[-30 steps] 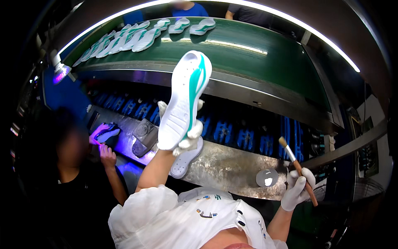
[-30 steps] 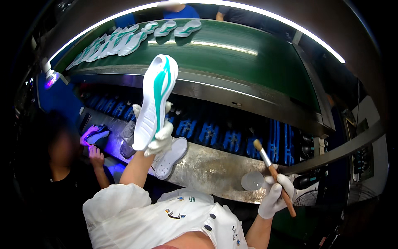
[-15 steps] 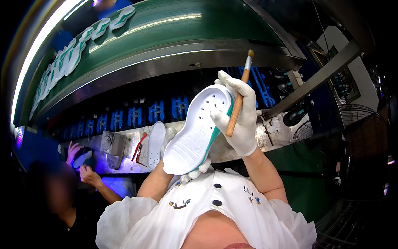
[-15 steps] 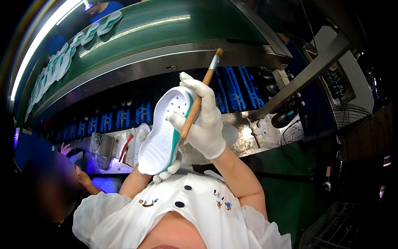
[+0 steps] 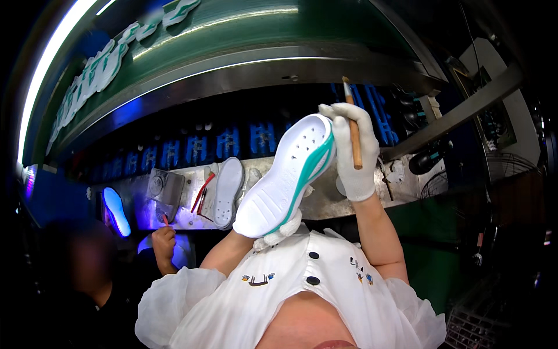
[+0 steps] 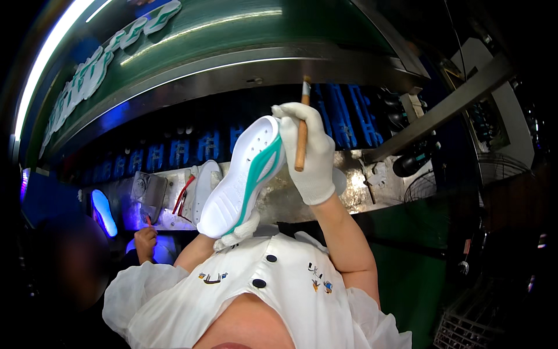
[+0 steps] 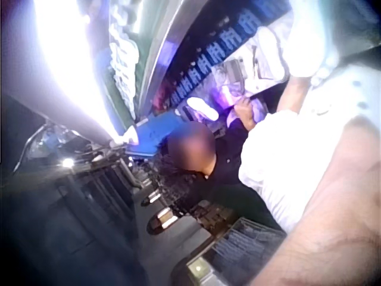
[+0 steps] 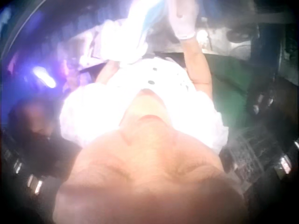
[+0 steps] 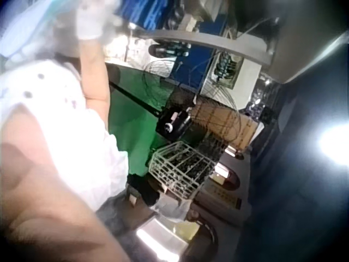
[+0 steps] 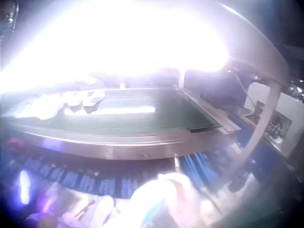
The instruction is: The person picks up shoe soles from a conveyor belt, applies adhesive to the inner surface using a brush, and places them back onto the belt.
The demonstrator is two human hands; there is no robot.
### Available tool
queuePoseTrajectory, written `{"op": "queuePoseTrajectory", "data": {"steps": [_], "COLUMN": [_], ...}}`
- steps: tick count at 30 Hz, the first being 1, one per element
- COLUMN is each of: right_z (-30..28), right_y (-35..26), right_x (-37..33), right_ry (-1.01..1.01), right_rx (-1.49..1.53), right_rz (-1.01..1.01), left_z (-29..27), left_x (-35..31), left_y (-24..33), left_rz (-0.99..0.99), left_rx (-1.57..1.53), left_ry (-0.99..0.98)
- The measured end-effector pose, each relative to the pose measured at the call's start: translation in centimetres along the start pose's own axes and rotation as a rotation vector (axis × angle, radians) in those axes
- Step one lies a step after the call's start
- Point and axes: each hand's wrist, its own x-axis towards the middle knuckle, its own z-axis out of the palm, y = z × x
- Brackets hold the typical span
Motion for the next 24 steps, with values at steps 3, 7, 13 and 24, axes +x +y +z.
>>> {"op": "queuePoseTrajectory", "data": {"steps": [3,7,13,24], "right_z": [-0.5,-2.3,-2.0,-3.9], "right_y": [-0.6,0.0,0.4,0.6], "right_x": [-0.9,-2.1,-3.9,-8.0], "right_ry": [0.015,0.041,-0.021,0.006], "right_rx": [0.108,0.082,0.089,0.075], "right_rz": [0.066,0.048,0.052,0.146], "left_z": [-0.3,6.1,2.2,5.2], "left_x": [-0.9,1.2,-1.6,-1.6], "left_y": [2.5,12.8,19.9,32.5], "left_rz": [0.074,0.027,0.733,1.327], "left_rx": [0.293,-0.016,0.142,2.31], "left_ry": [0.092,-0.256,0.043,1.674]}}
